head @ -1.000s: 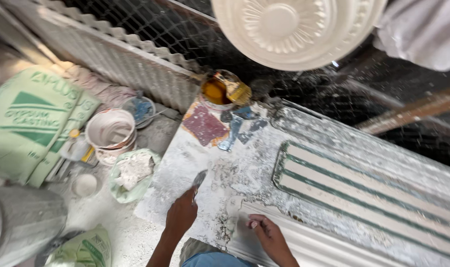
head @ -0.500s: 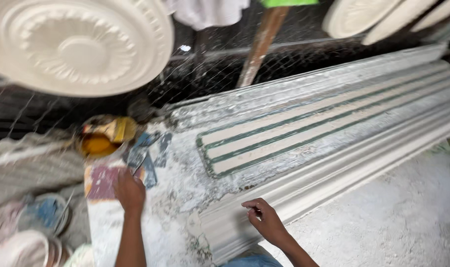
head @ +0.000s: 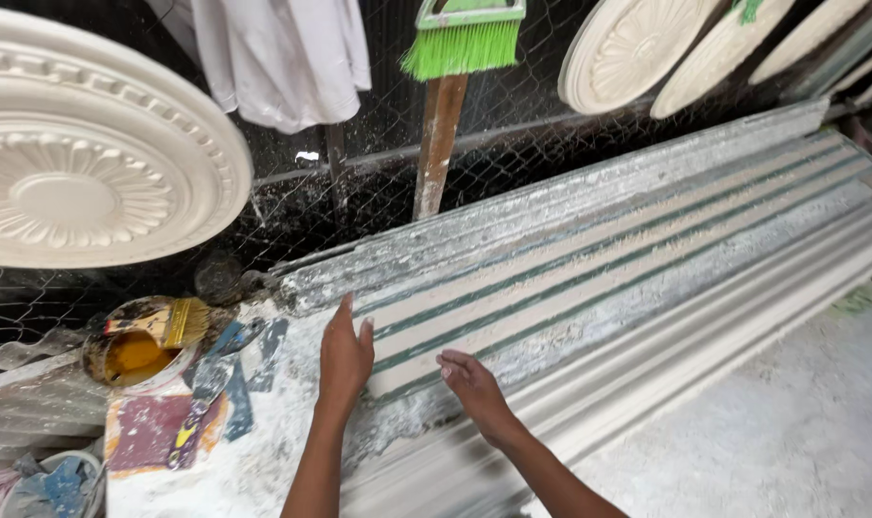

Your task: The person scrubs a long white molded molding with a small brush, then uses a green brush to sweep dust from the surface. The work is performed on a cluttered workbench in a workshop setting.

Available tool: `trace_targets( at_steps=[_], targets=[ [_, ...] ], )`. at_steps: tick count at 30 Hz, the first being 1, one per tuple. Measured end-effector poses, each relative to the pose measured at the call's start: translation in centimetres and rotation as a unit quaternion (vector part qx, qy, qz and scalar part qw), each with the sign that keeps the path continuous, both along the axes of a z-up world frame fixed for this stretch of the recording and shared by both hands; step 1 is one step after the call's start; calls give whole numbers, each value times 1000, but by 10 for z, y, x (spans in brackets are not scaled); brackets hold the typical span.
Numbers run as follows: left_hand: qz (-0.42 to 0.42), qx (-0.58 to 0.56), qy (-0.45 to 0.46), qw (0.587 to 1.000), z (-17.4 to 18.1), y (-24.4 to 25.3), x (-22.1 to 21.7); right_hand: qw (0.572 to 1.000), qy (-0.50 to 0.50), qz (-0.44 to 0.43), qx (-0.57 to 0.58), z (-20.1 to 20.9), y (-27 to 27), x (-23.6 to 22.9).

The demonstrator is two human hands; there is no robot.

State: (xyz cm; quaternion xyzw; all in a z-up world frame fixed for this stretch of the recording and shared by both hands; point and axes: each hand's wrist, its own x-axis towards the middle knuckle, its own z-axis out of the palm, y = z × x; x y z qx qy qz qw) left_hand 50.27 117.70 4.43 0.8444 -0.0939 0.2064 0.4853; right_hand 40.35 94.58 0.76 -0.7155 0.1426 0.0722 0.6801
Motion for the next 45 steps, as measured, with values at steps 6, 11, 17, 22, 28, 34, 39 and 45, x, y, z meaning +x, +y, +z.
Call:
trace_targets(
  at_steps=[6, 11, 17, 22, 28, 34, 39, 45],
  targets=[
    [62, -28, -21, 997, 39, -80, 70, 998, -22, 54, 39, -20, -106, 31],
    [83, -80, 46, 992, 34, -151, 100, 996, 47, 29, 69, -41, -213, 60],
    [92, -16, -126, 988, 65, -201, 96, 994, 84, 11, 73, -52, -293, 81],
    [147, -92, -215, 961, 122, -187, 79, 991, 67, -3, 119, -62, -317, 90],
    [280, -116, -270, 914, 104, -161, 121, 994, 49, 17, 101, -59, -309, 96],
    [258, 82, 199, 942, 28, -115, 166, 994, -19, 91, 63, -56, -293, 94],
    [165, 58, 206, 963, 31, -100, 125, 992, -33, 120, -13, -60, -269, 65],
    [73, -8, -120, 990, 190, -118, 146, 996, 28, 72, 45, -24, -223, 56]
  ],
)
